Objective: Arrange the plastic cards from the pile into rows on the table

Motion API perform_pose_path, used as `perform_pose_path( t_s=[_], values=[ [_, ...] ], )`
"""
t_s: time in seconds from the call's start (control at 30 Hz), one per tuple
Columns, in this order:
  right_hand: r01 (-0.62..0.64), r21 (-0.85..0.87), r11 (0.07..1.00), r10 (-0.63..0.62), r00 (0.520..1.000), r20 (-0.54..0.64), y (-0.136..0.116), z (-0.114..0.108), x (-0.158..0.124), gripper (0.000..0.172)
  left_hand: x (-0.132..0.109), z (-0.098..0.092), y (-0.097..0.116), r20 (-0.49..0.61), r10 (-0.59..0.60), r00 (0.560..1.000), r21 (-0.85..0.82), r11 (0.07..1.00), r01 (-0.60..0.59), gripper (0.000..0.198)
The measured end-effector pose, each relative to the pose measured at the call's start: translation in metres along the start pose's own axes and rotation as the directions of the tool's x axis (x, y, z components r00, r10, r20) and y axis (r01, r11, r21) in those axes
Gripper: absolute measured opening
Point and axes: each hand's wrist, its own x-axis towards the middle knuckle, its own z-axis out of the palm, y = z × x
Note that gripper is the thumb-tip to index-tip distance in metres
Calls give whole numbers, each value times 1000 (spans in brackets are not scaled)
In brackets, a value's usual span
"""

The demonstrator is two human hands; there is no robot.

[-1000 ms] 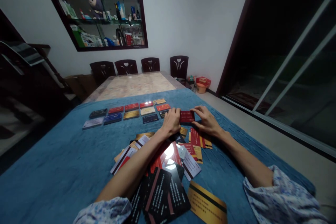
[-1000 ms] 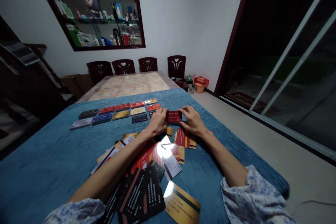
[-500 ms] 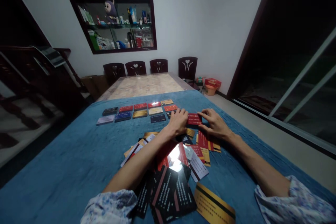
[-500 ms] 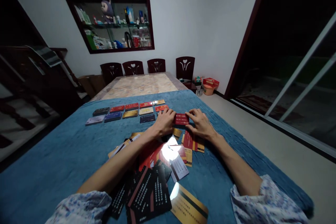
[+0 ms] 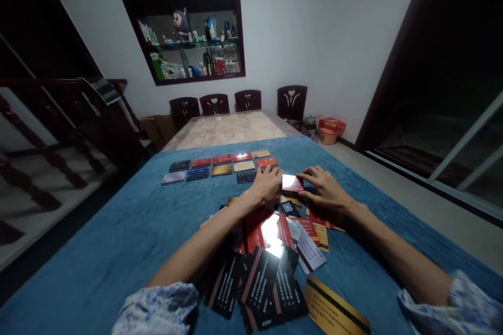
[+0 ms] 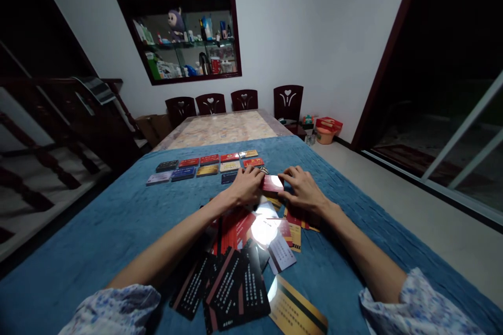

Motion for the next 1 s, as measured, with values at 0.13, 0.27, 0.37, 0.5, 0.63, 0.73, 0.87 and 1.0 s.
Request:
perform_pose_path(
  t_s=[0.13, 0.27, 0.37, 0.5, 0.63, 0.73, 0.87, 1.0],
  values=[
    [7, 40, 999, -9, 999, 36, -4, 1, 5, 43, -6, 0, -7, 26, -6, 1000, -24, 1000, 7, 47],
    [15, 46, 999, -19, 996, 87, -7, 4, 10, 44, -13, 2, -12, 27, -8, 1000, -21, 1000, 8, 45],
    [26, 59, 998, -33, 994, 108, -11, 5, 14, 47, -19, 2, -15, 30, -13, 999, -20, 1000, 14, 41],
    [52, 75, 996, -60, 991, 116, -19, 6, 23, 45, -29, 0, -22, 29, -21, 999, -20, 1000, 21, 37],
    [82, 91, 993, -93, 987, 128, -26, 12, 35, 43, -39, 1, -32, 29, -44, 999, -18, 999, 44, 39],
    [101, 95, 990, -115, 982, 153, -30, 18, 46, 43, -48, 3, -41, 31, -58, 998, -18, 998, 59, 37],
    [133, 126, 983, -153, 974, 166, -36, 25, 59, 42, -59, 3, -52, 26, -78, 997, -35, 996, 79, 38],
    [143, 147, 979, -172, 964, 201, -45, 28, 72, 45, -69, 2, -63, 17, -99, 995, -39, 994, 100, 38]
  ],
)
